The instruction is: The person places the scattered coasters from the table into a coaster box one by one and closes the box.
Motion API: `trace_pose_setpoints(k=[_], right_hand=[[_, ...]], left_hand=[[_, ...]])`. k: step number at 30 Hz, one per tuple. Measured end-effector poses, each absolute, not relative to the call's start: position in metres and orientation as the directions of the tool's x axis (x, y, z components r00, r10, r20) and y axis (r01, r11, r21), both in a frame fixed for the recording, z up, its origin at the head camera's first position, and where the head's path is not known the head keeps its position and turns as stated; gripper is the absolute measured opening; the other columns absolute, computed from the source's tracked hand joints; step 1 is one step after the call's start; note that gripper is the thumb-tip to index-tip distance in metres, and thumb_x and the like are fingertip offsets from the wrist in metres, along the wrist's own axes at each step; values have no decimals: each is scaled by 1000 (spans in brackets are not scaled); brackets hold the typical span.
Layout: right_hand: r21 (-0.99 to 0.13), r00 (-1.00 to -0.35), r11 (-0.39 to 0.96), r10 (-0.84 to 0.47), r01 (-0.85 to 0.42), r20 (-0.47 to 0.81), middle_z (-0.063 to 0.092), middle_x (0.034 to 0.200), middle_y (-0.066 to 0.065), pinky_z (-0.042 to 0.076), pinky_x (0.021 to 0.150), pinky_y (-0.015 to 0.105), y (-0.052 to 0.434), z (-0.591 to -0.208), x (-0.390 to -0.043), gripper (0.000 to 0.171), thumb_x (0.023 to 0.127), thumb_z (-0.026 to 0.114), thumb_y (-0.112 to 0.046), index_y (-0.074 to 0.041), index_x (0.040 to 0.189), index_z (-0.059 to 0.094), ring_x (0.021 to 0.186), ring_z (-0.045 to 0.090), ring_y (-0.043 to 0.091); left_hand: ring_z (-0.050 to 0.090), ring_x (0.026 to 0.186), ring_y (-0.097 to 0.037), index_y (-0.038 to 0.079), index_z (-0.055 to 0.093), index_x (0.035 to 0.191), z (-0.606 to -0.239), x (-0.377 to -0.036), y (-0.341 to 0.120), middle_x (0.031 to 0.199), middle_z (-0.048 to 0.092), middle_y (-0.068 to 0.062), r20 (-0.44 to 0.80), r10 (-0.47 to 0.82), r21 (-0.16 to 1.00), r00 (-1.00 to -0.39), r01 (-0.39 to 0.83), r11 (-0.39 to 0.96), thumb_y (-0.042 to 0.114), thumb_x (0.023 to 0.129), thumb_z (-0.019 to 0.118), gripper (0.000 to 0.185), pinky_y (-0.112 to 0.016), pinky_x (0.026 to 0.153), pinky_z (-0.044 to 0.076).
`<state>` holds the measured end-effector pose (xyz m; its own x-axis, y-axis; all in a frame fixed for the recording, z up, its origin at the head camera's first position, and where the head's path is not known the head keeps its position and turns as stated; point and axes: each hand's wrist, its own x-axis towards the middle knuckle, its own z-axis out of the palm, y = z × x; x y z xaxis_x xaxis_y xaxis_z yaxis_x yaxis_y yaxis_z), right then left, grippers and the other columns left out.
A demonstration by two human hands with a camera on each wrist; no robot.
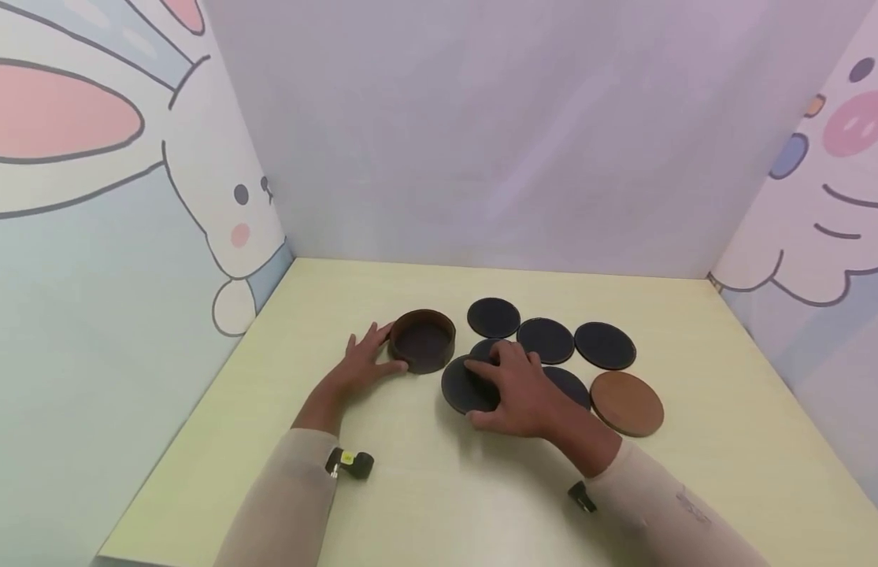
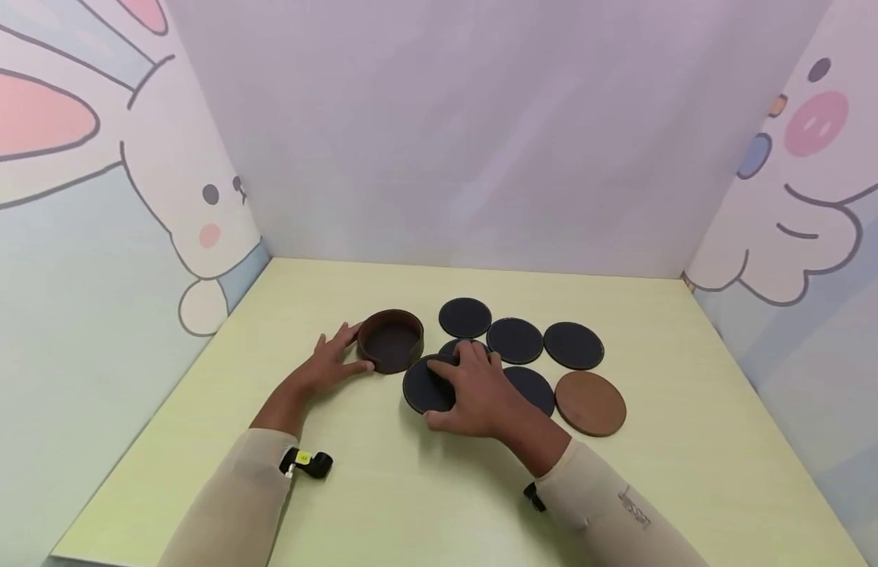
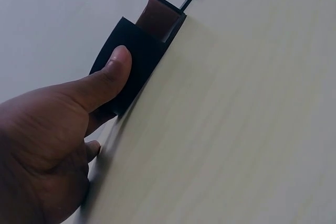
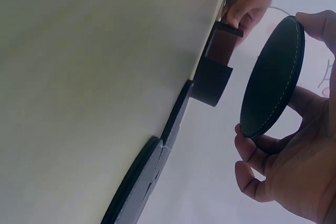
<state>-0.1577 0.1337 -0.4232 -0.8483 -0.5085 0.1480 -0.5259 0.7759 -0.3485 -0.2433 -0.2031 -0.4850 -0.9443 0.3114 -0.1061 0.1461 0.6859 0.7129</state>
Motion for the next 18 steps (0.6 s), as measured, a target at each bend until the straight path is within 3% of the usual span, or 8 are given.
trace_pose_setpoints(k=[9,18], right_hand=[[-369,-836,754,-523,-543,162,53,123,11,33,84,45,126,-420,-182,72,85,80,-52,-21,150,68,107,44,25],[-360,-845,772,-524,-524,108,51,122,12,29,82,42,102,-418,-213,77,89,75,-56,-22,156,62,105,41,26]], left_hand=[[-20,167,-54,37,21,176,-486,-246,-195,186,0,-14,-127,291,707,-948,119,697,69,94,75,103,-82,130,-3],[-20,168,-52,40,22,175,-486,-241,-201,186,0,-12,-148,271,705,-951,91,703,67,96,74,99,-82,131,-3]])
